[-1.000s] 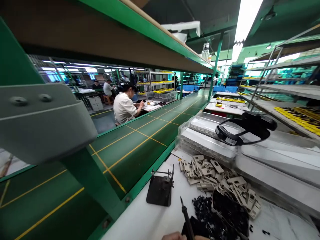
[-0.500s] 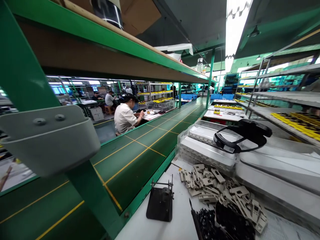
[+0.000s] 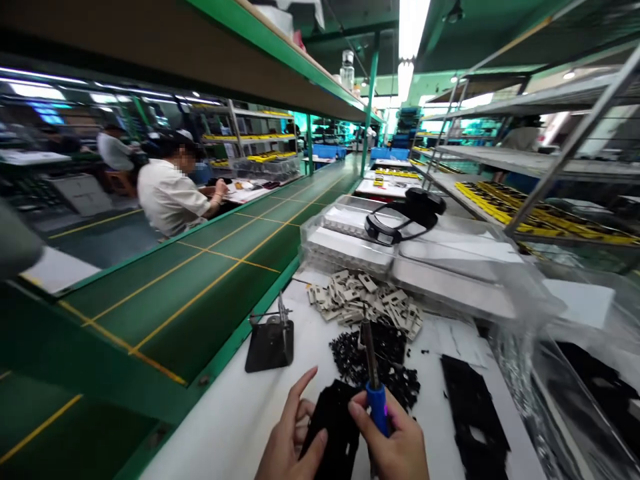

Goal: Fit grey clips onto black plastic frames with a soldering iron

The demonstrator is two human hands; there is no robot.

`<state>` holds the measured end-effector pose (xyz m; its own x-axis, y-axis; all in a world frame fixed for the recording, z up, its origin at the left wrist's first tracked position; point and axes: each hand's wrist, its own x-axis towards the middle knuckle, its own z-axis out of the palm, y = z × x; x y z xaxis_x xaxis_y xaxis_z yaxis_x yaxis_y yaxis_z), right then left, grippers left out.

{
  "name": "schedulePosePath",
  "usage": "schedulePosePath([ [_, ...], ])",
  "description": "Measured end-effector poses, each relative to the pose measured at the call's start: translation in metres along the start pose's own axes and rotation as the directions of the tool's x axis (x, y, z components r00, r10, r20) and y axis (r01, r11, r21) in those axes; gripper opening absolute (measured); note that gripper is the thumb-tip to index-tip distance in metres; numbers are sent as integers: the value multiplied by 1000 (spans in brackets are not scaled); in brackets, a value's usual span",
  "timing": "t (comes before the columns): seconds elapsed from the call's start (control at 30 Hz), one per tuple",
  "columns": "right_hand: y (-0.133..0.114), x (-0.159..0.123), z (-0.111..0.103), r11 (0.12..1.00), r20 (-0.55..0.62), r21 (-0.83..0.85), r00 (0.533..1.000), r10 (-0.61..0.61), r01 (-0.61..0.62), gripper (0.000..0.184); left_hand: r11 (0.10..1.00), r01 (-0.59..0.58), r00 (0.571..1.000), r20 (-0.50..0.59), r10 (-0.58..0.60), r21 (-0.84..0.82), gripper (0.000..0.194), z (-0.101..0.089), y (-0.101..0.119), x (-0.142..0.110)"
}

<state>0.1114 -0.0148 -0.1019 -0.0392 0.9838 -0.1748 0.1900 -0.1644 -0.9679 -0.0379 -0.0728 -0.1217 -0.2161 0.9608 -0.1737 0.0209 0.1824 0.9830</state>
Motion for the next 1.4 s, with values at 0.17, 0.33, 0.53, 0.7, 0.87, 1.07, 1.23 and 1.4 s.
schedulePosePath([
  [0.17, -29, -14, 0, 1000, -3, 20, 1000, -24, 24, 37, 983, -144, 989, -14, 146, 118, 49, 5, 34, -5],
  [0.33, -34, -17, -1, 997, 10, -18, 997, -78, 79, 34, 980, -157, 987, 28, 155, 120, 43, 8, 38, -7],
  [0.53, -26, -12, -1, 981, 79, -49, 980, -185, 189, 28, 991, -109, 989, 106, 101, 80, 42, 3, 42, -8],
  [0.7, -26, -14, 1, 976, -43, -95, 978, -203, 198, 28, 997, -72, 990, 121, 71, -1, 36, 0, 45, -11],
  [0.87, -20, -13, -1, 994, -55, -27, 992, -110, 109, 37, 998, -69, 992, 105, 69, -10, 36, -1, 40, -14],
  [1.07, -20, -16, 0, 992, -8, 118, 999, -31, 31, 36, 994, -99, 992, 80, 96, 37, 33, 3, 46, -9],
  [1.23, -23, -19, 1, 992, 3, 128, 1000, 13, -14, 40, 996, -85, 995, 56, 83, 30, 33, 2, 53, -8],
  [1.4, -27, -18, -2, 998, 37, 68, 999, 7, -9, 41, 998, -55, 998, 27, 54, 11, 34, 1, 55, -10],
])
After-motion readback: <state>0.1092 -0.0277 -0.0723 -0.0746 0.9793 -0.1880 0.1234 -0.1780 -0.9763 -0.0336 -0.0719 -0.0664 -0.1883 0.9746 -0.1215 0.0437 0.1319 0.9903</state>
